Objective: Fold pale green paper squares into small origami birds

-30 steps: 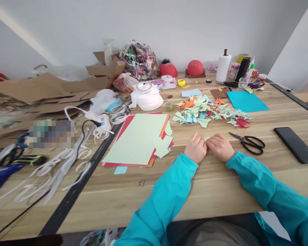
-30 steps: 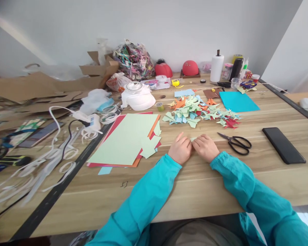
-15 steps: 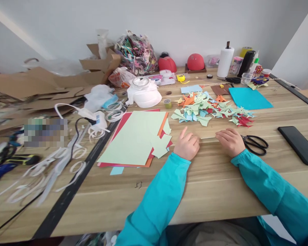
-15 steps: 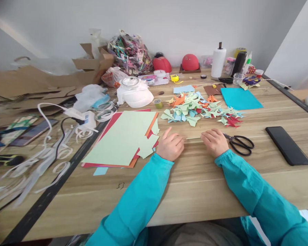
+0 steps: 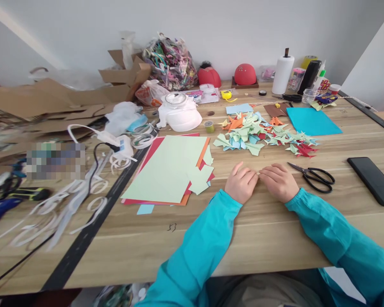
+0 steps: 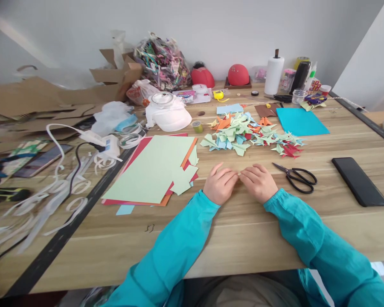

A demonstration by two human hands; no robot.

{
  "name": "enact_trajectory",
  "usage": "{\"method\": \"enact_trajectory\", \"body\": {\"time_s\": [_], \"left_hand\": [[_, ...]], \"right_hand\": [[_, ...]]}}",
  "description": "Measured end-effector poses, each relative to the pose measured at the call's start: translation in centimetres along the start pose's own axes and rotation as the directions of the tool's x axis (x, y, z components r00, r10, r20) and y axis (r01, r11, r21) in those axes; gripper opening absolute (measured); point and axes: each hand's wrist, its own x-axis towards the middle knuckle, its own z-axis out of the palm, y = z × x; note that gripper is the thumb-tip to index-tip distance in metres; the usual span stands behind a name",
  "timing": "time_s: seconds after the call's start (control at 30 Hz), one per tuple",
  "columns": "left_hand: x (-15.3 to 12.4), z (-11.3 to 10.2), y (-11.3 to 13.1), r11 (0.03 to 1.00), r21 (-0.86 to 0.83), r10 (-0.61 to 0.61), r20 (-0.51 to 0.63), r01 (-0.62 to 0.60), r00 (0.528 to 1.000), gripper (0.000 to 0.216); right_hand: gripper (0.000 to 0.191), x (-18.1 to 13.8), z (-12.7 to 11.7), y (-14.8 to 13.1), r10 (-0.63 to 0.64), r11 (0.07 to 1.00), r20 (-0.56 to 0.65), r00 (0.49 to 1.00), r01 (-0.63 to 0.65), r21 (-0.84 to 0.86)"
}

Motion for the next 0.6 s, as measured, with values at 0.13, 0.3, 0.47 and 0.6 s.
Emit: {"method": "enact_trajectory", "body": {"time_s": [0.13,0.3,0.47,0.6], "left_hand": [[0.0,-0.3,-0.2,1.000,-0.005,0.027,-0.021,-0.027,0.999,0.018],[0.0,-1.0,-0.8,1.000,0.012,-0.004,-0.069,0.004,0.998,0.017],[-0.3,-1.6,-1.9,0.997,0.044,-0.057,-0.154,0.064,0.986,0.018],[-0.3,-1.5,-1.6,0.999,0.012,-0.037,-0.124,0.039,0.992,0.017]], "right_hand": [[0.018,0.2,-0.1,-0.1,-0.031,0.999,-0.002,1.000,0.031,-0.009],[0.015,0.0,-0.7,1.0,-0.010,1.000,-0.032,0.999,0.010,-0.026],[0.013,-0.6,-1.1,2.7,0.112,0.991,-0.112,0.987,-0.119,-0.058],[0.017,-0.4,-1.1,1.8,0.136,0.991,-0.077,0.988,-0.136,0.009]]}}
